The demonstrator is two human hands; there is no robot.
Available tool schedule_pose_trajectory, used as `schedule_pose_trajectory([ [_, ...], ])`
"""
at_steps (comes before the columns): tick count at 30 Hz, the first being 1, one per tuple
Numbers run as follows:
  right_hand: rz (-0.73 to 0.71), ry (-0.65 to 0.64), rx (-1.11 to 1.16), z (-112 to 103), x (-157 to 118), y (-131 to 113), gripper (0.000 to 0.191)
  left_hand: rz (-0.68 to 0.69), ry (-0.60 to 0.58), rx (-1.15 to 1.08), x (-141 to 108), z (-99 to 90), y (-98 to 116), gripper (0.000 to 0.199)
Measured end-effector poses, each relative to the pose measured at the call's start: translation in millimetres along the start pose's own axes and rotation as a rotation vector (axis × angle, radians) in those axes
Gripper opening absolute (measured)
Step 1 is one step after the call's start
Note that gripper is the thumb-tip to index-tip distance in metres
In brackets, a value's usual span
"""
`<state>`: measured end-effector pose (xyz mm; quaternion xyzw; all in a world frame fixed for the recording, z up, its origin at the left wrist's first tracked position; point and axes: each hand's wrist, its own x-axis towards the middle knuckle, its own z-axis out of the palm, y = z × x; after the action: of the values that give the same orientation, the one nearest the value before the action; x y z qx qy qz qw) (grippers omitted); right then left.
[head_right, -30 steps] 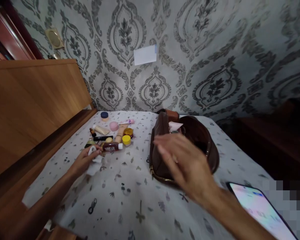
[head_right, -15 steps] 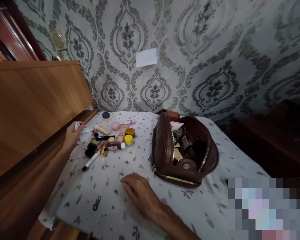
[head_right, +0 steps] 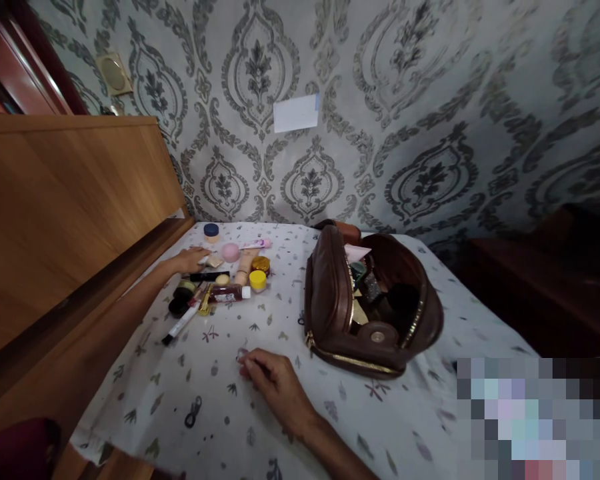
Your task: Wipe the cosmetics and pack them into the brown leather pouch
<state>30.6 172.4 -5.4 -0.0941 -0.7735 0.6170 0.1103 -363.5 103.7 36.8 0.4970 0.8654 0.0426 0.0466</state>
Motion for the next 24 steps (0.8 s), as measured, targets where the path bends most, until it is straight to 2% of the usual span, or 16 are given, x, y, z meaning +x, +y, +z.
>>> schedule_pose_trajectory([
  [2, -0.013, 0.002, -0.02, -1, 0, -2, 0.043, 0.009, -0.053, 0.052, 5, -1.2, 0, 0.049],
  [5, -0.015, -0.003, -0.031, -2, 0, -3, 0.041, 0.016, -0.069, 0.107, 4, -3.4, 2, 0.05],
  [13, 0.016, -0.016, 0.007, -1, 1, -1, 0.041, 0.001, 0.119, 0.132, -41, 1.4, 21, 0.04],
  [17, 0.014, -0.009, 0.026, 1, 0, 1, 0.041, 0.088, 0.032, 0.046, -51, 8.6, 22, 0.033],
  [21, 0.003, 0.007, 0.048, 1, -1, 3, 0.039, 0.171, -0.055, -0.043, -40, 6.6, 16, 0.039],
  [24, 0.019, 0.02, 0.106, 1, -1, 5, 0.039, 0.172, -0.063, -0.07, -32, 3.9, 17, 0.043],
])
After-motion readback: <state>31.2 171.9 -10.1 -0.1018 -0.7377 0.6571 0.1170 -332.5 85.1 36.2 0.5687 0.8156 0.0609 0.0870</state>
